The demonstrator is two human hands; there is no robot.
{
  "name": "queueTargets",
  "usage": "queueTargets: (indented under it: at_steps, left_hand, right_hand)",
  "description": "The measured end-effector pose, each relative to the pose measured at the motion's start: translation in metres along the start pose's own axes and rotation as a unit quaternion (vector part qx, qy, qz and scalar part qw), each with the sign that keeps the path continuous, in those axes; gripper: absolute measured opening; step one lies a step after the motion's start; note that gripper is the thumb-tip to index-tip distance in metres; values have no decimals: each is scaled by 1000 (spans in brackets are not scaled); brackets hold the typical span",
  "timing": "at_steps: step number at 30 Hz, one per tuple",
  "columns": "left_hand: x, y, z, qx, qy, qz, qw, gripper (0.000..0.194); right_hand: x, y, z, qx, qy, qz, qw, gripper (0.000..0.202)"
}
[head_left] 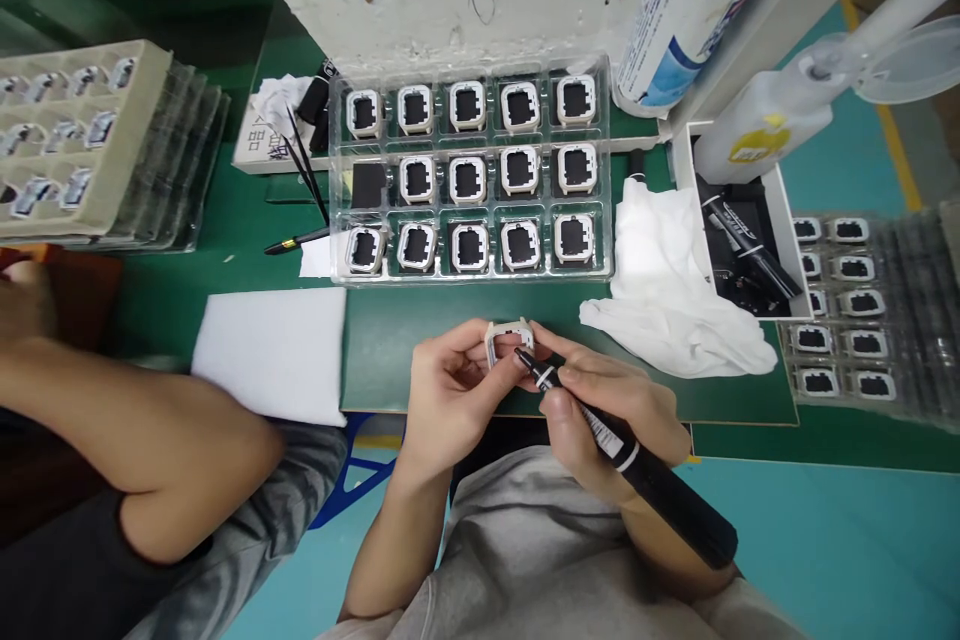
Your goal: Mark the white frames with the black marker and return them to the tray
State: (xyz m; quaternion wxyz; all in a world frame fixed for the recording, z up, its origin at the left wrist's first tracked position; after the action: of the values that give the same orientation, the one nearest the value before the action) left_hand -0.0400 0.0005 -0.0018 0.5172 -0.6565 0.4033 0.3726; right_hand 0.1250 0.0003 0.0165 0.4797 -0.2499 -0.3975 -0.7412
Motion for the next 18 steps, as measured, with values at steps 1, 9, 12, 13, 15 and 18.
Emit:
queueTargets:
  at_steps: [1,9,12,13,15,18]
  left_hand:
    - [0,-3,-1,-4,-12,14,1000,10]
    - [2,-8,-7,-25,-87,122,988,16]
    - [2,-9,-7,-26,-99,132,986,15]
    - [3,-9,-6,-28,-95,132,986,15]
    - [4,-9,-6,-37,-85,125,988,15]
    - [5,-9,-6,-45,-77,100,991,15]
  right_hand:
    - [2,1,1,-18,18,0,1000,29]
    - [1,1,2,-44,2,-31,999,29]
    - [2,2,3,-45,-1,-36,998,27]
    - [2,2,3,-44,-1,-34,998,27]
    - [3,4,2,-48,0,-21,999,30]
    - [-1,9,-7,-66,-25,7,998,27]
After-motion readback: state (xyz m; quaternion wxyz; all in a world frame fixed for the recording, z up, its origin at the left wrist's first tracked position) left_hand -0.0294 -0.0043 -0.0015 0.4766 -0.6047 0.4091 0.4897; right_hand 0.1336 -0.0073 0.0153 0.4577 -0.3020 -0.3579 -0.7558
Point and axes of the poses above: each hand's wrist, its own z-axis towards the middle knuckle, its own y-axis out of the back of the hand, x = y × z, the point moved 3 cm from there along z, towards the middle knuckle, and after that the axes turned 14 degrees about -z, right-handed, at the moved point
